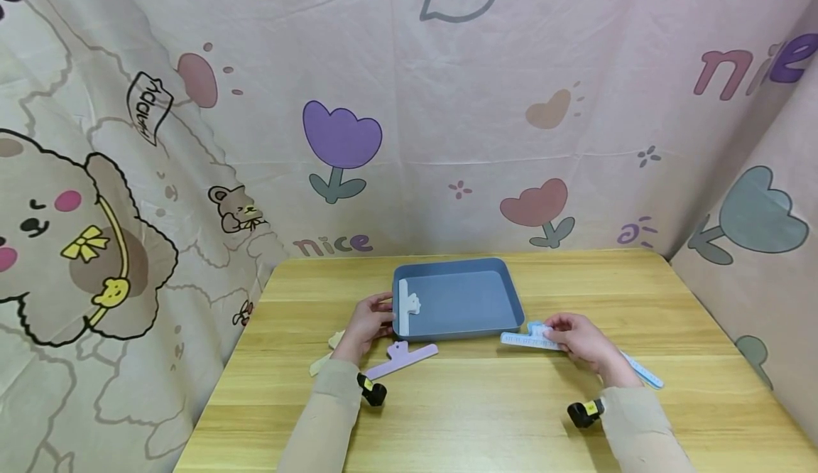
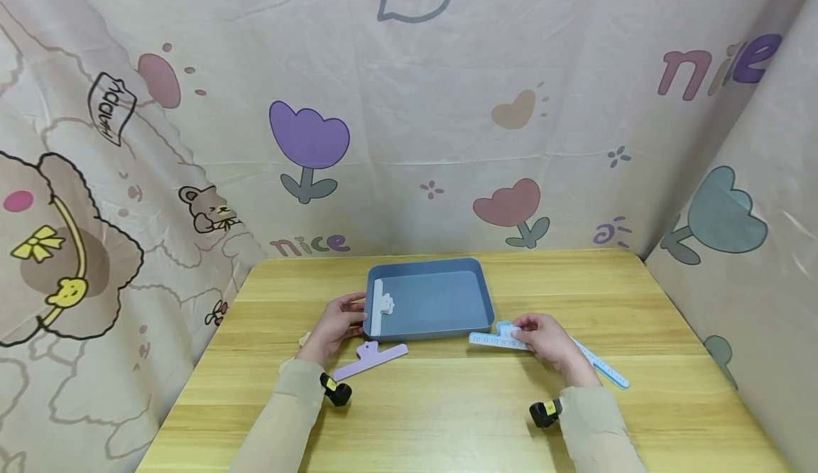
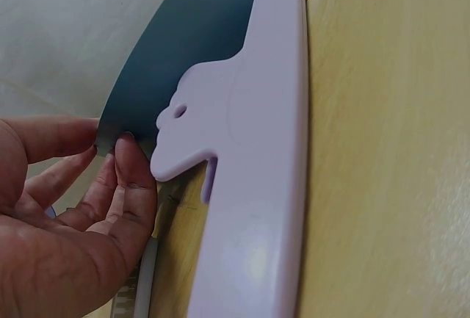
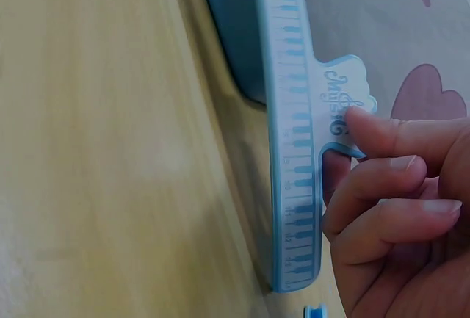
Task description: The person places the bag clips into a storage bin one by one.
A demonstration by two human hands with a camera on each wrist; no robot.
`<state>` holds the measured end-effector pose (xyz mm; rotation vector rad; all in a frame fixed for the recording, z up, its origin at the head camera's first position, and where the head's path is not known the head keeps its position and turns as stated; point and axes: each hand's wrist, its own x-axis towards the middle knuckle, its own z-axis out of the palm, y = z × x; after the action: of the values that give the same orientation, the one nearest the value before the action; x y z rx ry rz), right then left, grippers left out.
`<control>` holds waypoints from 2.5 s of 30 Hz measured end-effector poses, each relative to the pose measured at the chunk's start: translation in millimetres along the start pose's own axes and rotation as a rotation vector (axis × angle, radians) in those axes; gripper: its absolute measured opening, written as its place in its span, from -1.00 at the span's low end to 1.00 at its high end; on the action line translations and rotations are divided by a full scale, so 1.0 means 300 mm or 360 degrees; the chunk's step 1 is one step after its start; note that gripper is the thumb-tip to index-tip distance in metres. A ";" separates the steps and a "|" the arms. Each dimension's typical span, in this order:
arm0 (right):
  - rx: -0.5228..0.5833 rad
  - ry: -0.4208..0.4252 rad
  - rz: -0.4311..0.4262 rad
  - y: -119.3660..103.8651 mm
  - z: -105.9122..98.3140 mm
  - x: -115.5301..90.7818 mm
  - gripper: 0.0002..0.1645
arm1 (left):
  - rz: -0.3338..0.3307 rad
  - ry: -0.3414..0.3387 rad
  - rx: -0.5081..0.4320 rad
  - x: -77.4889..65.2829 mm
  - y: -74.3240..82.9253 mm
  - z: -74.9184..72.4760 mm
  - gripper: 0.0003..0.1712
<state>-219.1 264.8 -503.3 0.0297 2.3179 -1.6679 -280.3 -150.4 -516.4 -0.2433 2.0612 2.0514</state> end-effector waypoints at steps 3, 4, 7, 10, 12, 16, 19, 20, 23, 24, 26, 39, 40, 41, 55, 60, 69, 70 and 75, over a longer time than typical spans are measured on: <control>0.0043 -0.0044 -0.0039 -0.010 0.003 0.000 -0.73 | 0.0003 0.0005 0.0000 -0.002 0.002 0.000 -0.39; 0.0064 -0.0053 -0.0050 -0.014 0.004 0.000 -0.73 | 0.0001 0.0006 -0.0001 -0.002 0.003 0.000 -0.39; 0.0112 -0.0067 -0.0074 -0.022 0.008 0.000 -0.70 | 0.0004 0.0002 0.0003 -0.003 0.002 0.000 -0.39; 0.0161 -0.0074 -0.0075 -0.030 0.016 0.002 -0.68 | 0.0004 -0.0007 0.0002 -0.003 0.002 0.001 -0.39; 0.0179 -0.0070 -0.0079 -0.035 0.022 0.005 -0.67 | 0.0002 -0.0015 0.0000 -0.001 0.001 0.001 -0.39; 0.0216 -0.0038 -0.0074 -0.039 0.036 0.016 -0.67 | 0.0022 -0.0030 0.0006 0.000 -0.002 0.000 -0.40; 0.0233 -0.0022 -0.0077 -0.041 0.047 0.027 -0.68 | 0.0022 -0.0023 -0.0002 -0.001 -0.003 0.000 -0.40; 0.0243 -0.0012 -0.0076 -0.043 0.052 0.032 -0.69 | 0.0026 -0.0021 0.0000 -0.002 -0.003 0.000 -0.40; 0.0274 0.0028 -0.0078 -0.051 0.066 0.046 -0.70 | 0.0021 -0.0006 0.0000 -0.004 -0.003 0.001 -0.39; 0.0289 0.0043 -0.0078 -0.055 0.071 0.051 -0.69 | 0.0020 -0.0002 0.0003 -0.004 -0.003 0.001 -0.39; 0.0317 0.0085 -0.0068 -0.065 0.081 0.061 -0.69 | 0.0026 -0.0002 0.0012 -0.005 -0.003 0.002 -0.40; 0.0478 0.0232 0.0035 -0.107 0.127 0.127 -0.61 | 0.0011 -0.0001 0.0000 -0.001 0.000 0.005 -0.39; 0.0485 0.0232 0.0038 -0.108 0.129 0.132 -0.61 | 0.0008 0.0000 0.0000 -0.001 0.001 0.005 -0.39; 0.0497 0.0236 0.0045 -0.108 0.132 0.136 -0.61 | 0.0002 0.0003 -0.0002 -0.001 0.002 0.005 -0.39; 0.0761 0.0302 0.0175 -0.150 0.153 0.209 -0.61 | 0.0026 -0.0004 0.0004 -0.003 0.002 0.001 -0.39; 0.0737 0.0339 0.0140 -0.172 0.171 0.238 -0.62 | 0.0027 -0.0001 0.0013 -0.002 0.002 0.002 -0.40; 0.0395 0.0324 0.0148 -0.197 0.232 0.285 -0.63 | 0.0016 0.0007 0.0017 -0.004 -0.002 0.001 -0.41; 0.0368 0.0324 0.0152 -0.200 0.240 0.291 -0.63 | 0.0017 0.0006 0.0017 -0.003 -0.003 0.001 -0.41; 0.0319 0.0289 0.0125 -0.220 0.280 0.308 -0.66 | 0.0023 0.0006 0.0020 0.001 -0.005 0.002 -0.40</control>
<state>-301.5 150.8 -488.9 0.3218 2.2306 -1.9214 -280.1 -149.8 -517.9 -0.2307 2.0830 2.0474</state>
